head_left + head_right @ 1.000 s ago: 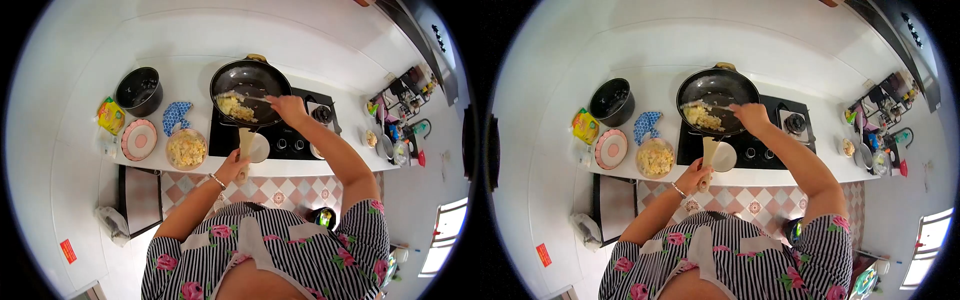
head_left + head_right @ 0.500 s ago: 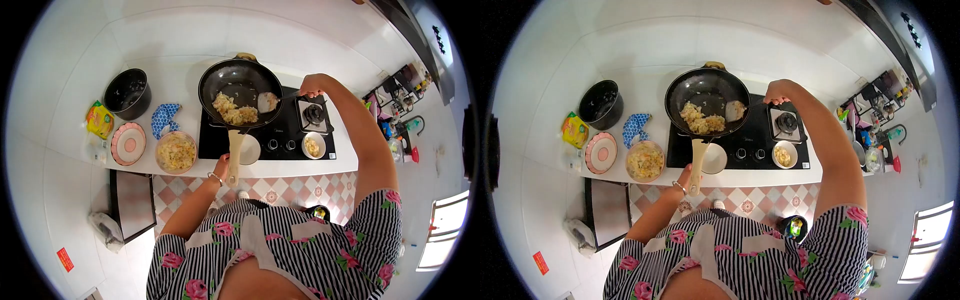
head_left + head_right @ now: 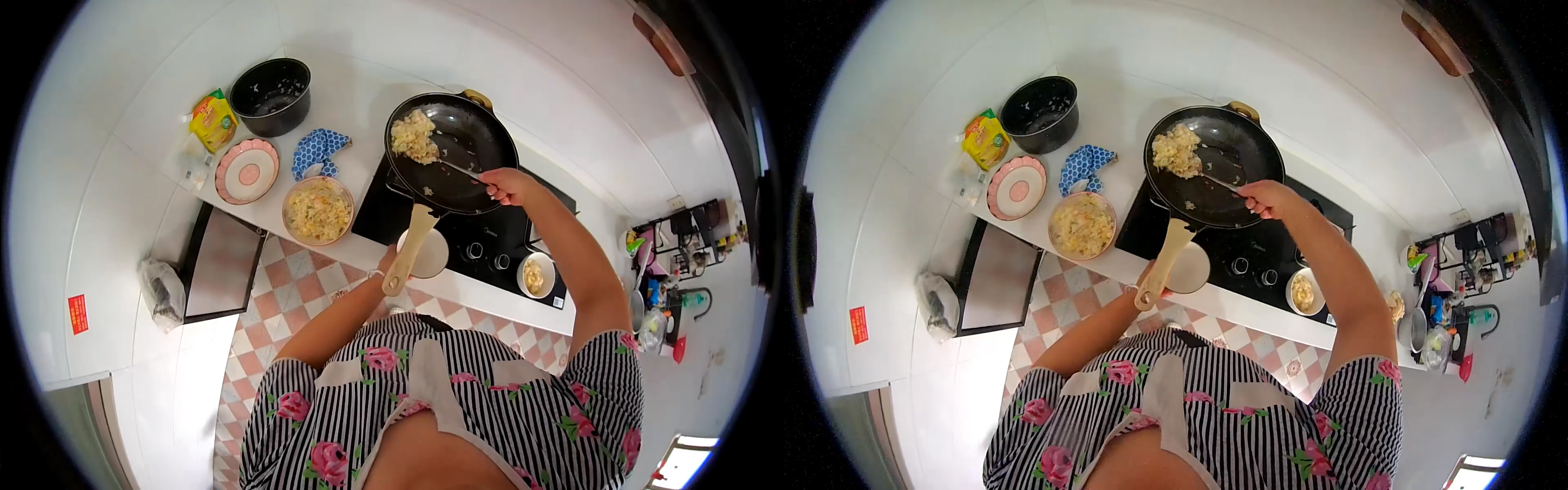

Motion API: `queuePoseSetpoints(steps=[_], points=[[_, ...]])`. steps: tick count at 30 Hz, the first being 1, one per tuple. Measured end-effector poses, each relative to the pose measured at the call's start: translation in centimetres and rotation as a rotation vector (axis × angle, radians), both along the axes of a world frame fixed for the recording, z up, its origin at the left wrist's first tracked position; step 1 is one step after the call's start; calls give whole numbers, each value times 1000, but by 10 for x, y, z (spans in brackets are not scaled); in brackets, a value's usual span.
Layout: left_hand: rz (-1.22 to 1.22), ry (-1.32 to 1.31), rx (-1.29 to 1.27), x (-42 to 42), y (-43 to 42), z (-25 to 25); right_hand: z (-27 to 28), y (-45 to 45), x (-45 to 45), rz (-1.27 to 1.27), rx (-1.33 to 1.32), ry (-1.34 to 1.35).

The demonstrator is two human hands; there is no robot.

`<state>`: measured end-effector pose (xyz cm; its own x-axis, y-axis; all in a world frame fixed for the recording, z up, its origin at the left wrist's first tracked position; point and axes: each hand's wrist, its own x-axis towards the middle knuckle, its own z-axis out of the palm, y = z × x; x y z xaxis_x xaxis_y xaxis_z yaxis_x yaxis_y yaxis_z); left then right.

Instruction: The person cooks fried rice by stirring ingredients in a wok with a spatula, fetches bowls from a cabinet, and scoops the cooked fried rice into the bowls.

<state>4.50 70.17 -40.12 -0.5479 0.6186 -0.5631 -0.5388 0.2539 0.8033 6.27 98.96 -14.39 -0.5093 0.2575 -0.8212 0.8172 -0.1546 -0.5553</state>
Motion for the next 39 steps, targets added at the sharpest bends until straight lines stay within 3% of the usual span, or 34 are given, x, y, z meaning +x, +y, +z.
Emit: queuePoseSetpoints(steps=[4,6,7,9,12,15,18,25,27,30,34,35,39], points=[[-194,980,79,7,-64,6,-10,-17,-3,-225,-164,70],[-172,581,47,1,-80,26,-14,-30,-7,-330,-174,83],[-95,-60,-14,-2,-88,49,-14,-34,-10,-362,-180,89],[14,-104,-16,-4,-114,127,-14,-41,-13,-424,-196,102],[57,-169,-177,-17,-151,157,-14,-49,-12,-437,-134,121],[186,-89,-157,-33,-188,143,-12,-50,-2,-459,-132,168],[155,24,-130,-59,-189,197,-6,-53,16,-450,-64,236],[164,149,62,-99,-87,267,34,-78,76,-357,120,495],[54,211,91,-108,-45,267,60,-92,93,-322,202,515],[-23,238,48,-116,17,254,82,-116,118,-267,397,602],[-74,240,129,-106,68,263,82,-134,137,8,1226,750],[-70,241,150,-101,73,262,88,-139,146,44,1272,589],[-71,209,218,-92,82,269,85,-141,158,168,1507,413]])
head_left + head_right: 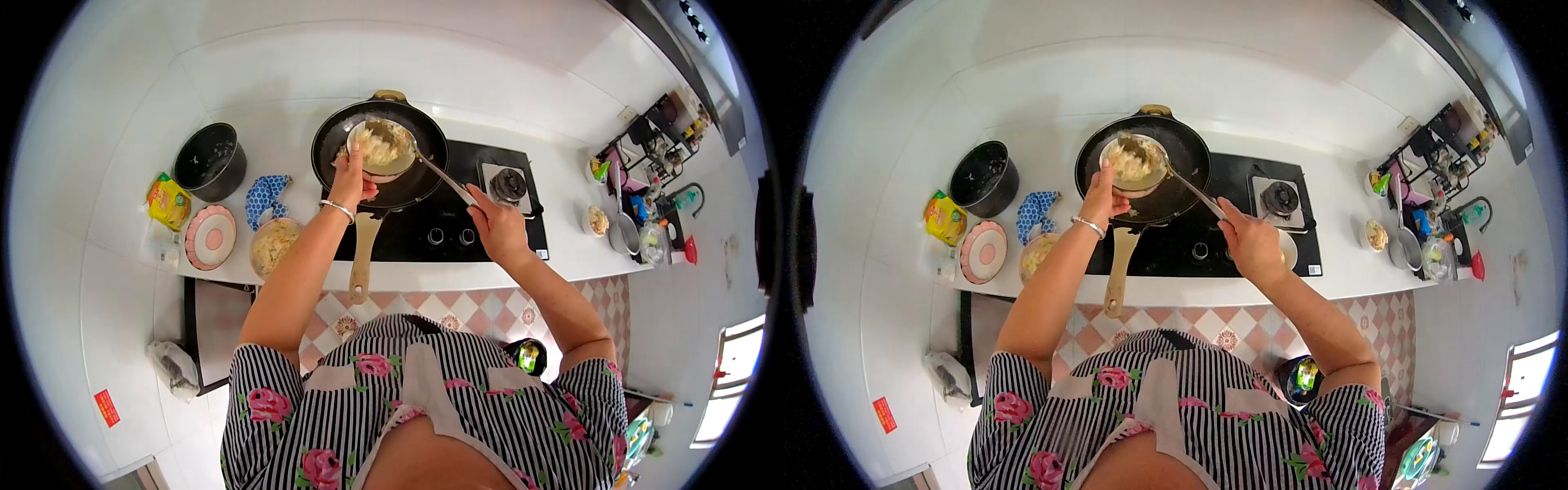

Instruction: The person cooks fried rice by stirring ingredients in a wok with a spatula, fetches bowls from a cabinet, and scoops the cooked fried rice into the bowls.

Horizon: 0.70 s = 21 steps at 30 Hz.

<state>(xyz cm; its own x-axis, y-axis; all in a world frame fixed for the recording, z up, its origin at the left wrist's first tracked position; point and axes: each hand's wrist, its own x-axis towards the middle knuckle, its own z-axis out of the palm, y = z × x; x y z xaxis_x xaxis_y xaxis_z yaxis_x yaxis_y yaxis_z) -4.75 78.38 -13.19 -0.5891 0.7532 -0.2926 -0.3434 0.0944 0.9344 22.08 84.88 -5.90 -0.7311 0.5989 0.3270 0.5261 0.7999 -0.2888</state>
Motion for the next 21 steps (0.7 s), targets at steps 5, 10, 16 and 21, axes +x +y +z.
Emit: queuePoseSetpoints(steps=[5,10,16,21], points=[[15,-9,-26,3,-1,0,4,1,0,0,164,-25],[70,-10,-41,-8,-13,-12,8,33,-12,182,-107,230],[261,-16,-48,-24,-81,-16,12,151,-50,-47,-1027,-241],[397,-53,-36,-40,-148,-31,-14,214,-108,-162,-762,-612]])
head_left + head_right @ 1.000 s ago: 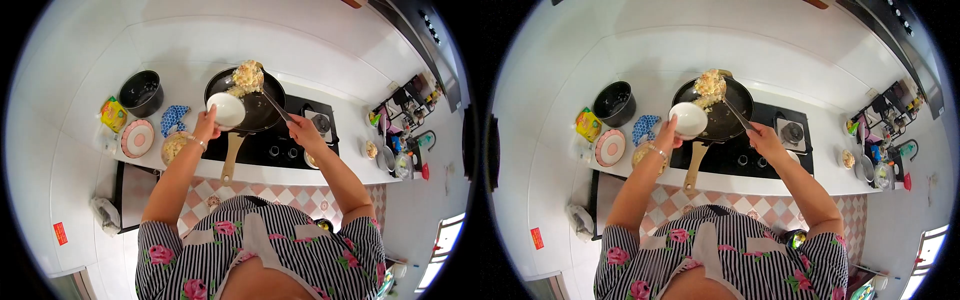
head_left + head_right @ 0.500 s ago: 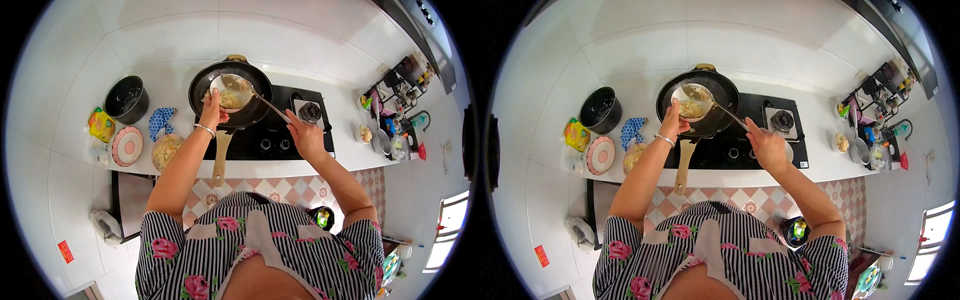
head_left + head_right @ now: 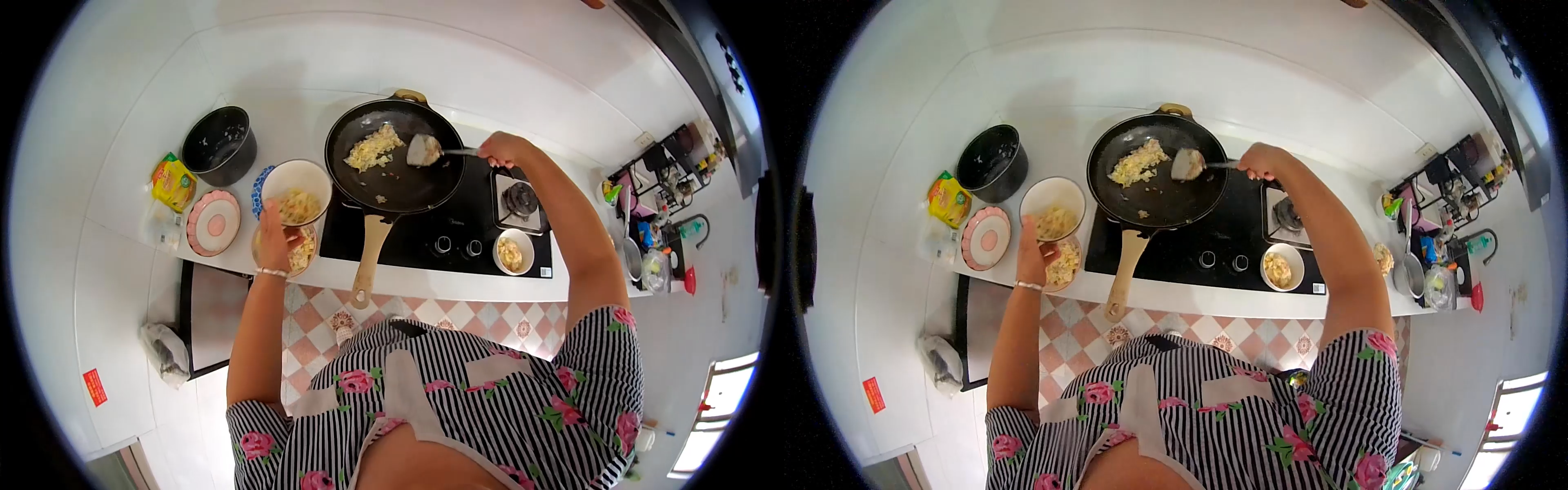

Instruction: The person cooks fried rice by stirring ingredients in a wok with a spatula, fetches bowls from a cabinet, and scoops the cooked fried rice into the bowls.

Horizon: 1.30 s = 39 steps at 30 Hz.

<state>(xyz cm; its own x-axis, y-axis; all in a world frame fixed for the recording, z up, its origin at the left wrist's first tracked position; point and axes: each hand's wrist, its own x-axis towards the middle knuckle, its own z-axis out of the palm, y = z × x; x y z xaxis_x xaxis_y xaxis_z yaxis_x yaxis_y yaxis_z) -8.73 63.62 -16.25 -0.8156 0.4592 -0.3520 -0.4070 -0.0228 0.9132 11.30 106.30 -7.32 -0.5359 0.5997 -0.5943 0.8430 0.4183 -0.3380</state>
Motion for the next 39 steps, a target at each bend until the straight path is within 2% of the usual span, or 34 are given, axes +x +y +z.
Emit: queuePoseSetpoints(steps=[4,5,8,9,12,15,19,23,26,29,33,36,37,39], points=[[40,8,-40,5,-28,-1,-23,18,-51,-33,3,-72],[45,1,-33,6,-31,-1,-35,19,-62,-22,-7,-18],[69,-10,-35,13,-38,0,-48,-11,-68,326,152,266],[78,-15,-38,14,-40,0,-34,-34,-63,388,344,228],[81,-20,-36,16,-44,-4,-9,-76,-34,486,610,265],[76,-14,-7,15,-44,-6,18,-96,-4,553,622,251],[78,-34,21,14,-39,-8,30,-50,17,340,295,203],[40,-64,23,14,-38,-7,52,-19,12,281,110,-152],[-50,-63,10,25,-40,3,42,-9,2,272,15,-309],[-235,-156,20,42,-38,18,32,-22,0,215,-89,-190],[-466,-238,-37,87,-12,60,9,-36,16,308,166,170],[-594,-310,-68,128,19,52,-22,-55,34,458,672,340],[-620,-340,-69,142,29,40,-3,-87,33,444,720,244],[-640,-372,-105,166,41,32,-7,-113,34,443,809,111]])
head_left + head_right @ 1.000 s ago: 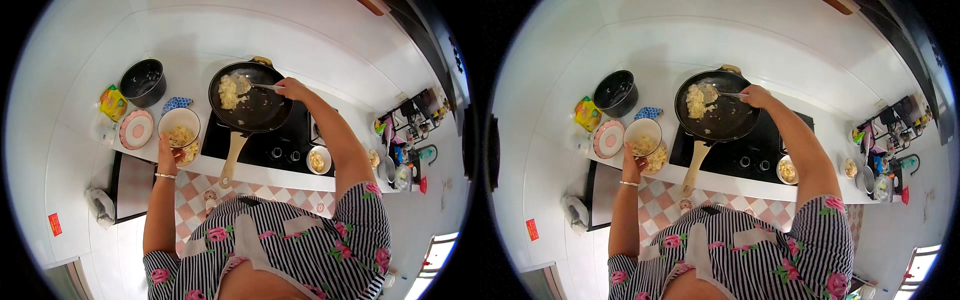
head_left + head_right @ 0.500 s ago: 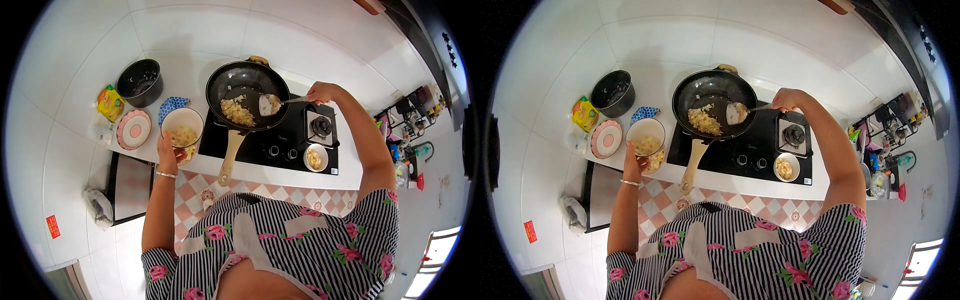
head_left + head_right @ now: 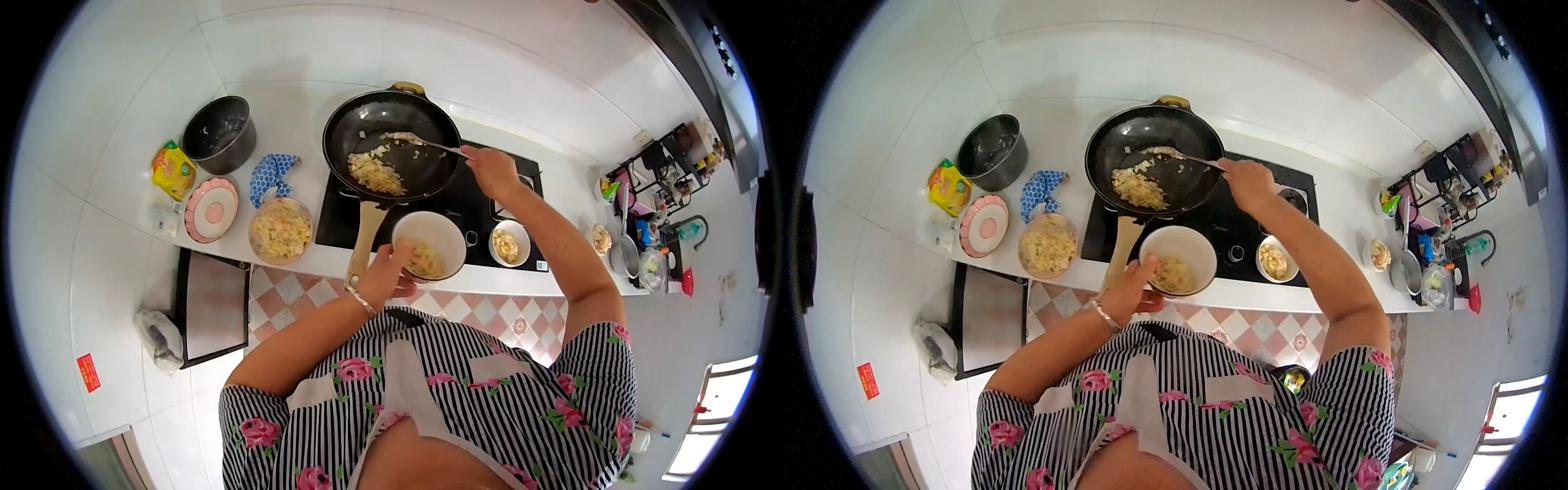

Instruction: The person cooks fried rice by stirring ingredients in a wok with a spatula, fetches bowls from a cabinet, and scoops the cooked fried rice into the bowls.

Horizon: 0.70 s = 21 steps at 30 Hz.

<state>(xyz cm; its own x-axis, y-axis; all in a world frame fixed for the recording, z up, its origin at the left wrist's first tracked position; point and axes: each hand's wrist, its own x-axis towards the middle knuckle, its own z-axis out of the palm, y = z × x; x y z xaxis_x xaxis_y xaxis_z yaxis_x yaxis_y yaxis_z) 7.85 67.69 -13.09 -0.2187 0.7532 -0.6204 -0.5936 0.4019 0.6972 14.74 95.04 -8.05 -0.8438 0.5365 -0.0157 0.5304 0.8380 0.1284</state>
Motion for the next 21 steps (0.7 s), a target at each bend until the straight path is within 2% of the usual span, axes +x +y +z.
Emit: queuePoseSetpoints(steps=[2,5,8,11,15,21], points=[[-6,8,-70,19,3,-5,-15,-7,11,35,111,-37],[28,-3,-123,30,11,-33,-36,-16,26,80,196,90],[173,95,-15,39,12,-87,-54,-19,43,103,217,162],[301,114,-43,38,16,-132,-63,-19,55,132,237,194],[446,84,39,28,28,-173,-68,-24,65,149,258,293],[533,90,73,9,53,-199,-77,-19,73,170,263,272]])
